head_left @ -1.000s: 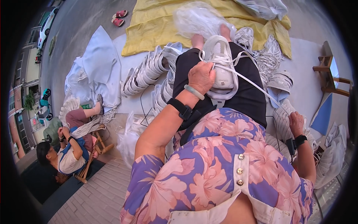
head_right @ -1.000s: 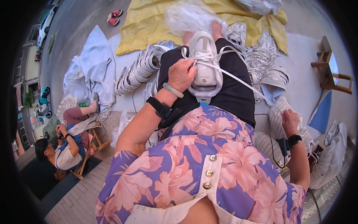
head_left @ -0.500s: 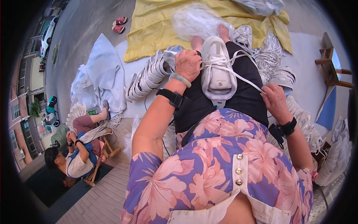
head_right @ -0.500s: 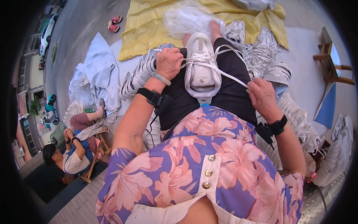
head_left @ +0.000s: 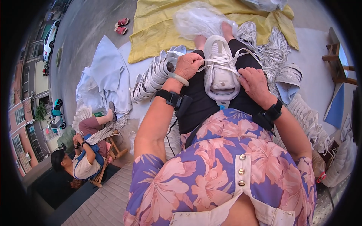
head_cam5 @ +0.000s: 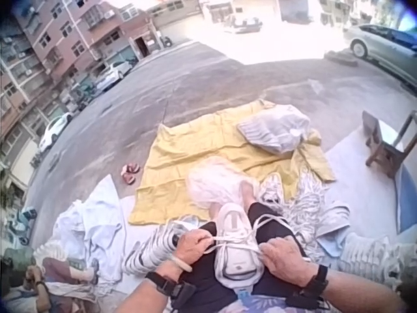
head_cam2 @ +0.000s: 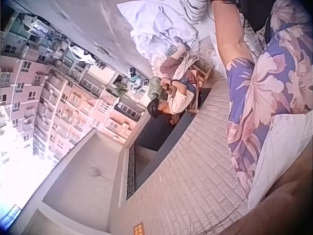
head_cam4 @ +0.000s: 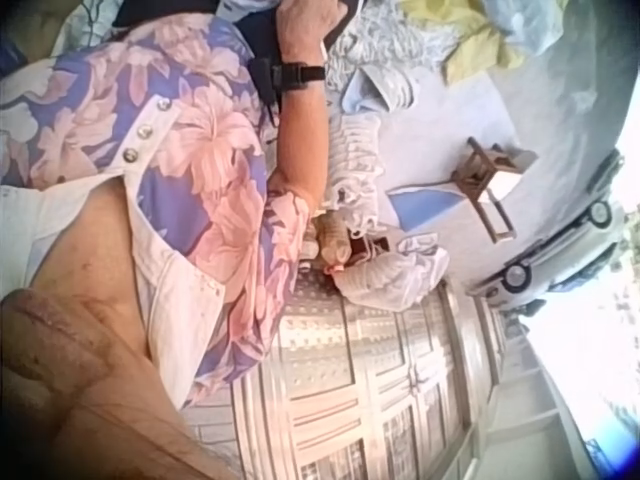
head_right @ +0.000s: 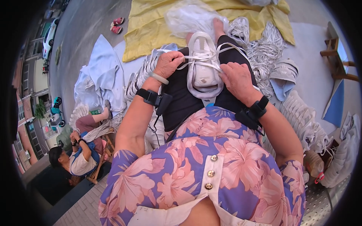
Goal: Lacing pairs of white athletic shoes.
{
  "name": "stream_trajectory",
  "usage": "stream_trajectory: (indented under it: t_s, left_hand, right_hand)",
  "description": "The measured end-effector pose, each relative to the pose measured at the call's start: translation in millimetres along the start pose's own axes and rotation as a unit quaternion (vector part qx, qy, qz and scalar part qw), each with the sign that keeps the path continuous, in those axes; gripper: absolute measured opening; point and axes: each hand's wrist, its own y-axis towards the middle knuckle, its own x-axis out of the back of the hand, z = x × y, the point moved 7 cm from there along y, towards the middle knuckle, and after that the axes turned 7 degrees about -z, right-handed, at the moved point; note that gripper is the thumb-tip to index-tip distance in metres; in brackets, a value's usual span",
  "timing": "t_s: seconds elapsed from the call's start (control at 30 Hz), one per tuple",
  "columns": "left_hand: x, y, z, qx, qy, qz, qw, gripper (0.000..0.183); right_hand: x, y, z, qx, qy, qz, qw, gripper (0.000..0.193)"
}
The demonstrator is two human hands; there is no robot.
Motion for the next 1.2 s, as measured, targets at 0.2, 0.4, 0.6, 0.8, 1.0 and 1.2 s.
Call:
stream_trajectory:
  t_s: [0.2, 0.4, 0.6, 0.8, 1.0, 1.2]
  left_hand:
    - [-7.0, 1.7, -33.8, 0.146, -0.479, 0.121, 0.857, 0.027]
    - [-15.5, 8.1, -10.0, 0.143, -0.442, 0.084, 0.882, 0.012]
    - [-25.7, 7.0, 3.4, 0.135, -0.262, 0.000, 0.956, 0.007]
    - [-14.1, -1.5, -30.7, 0.037, -0.077, -0.148, 0.985, 0.009]
    - [-31.3, -8.5, -86.7, -0.115, 0.041, -0.155, 0.980, 0.010]
    - [-47.2, -7.1, -84.0, -0.156, 0.148, -0.194, 0.957, 0.011]
  right_hand:
    - [5.0, 2.3, -9.3, -0.085, 0.205, -0.044, 0.974, 0.007]
    - [46.6, -36.9, -38.6, -0.169, 0.190, -0.052, 0.966, 0.012]
    - [104.1, -141.2, -143.5, -0.361, 0.214, -0.129, 0.898, 0.018]
    - [77.3, -89.7, -76.4, -0.232, 0.080, 0.049, 0.968, 0.010]
    - [24.2, -3.4, -3.3, -0.052, 0.129, -0.041, 0.989, 0.038]
    - [-14.6, 17.4, 8.6, -0.042, 0.054, 0.006, 0.998, 0.037]
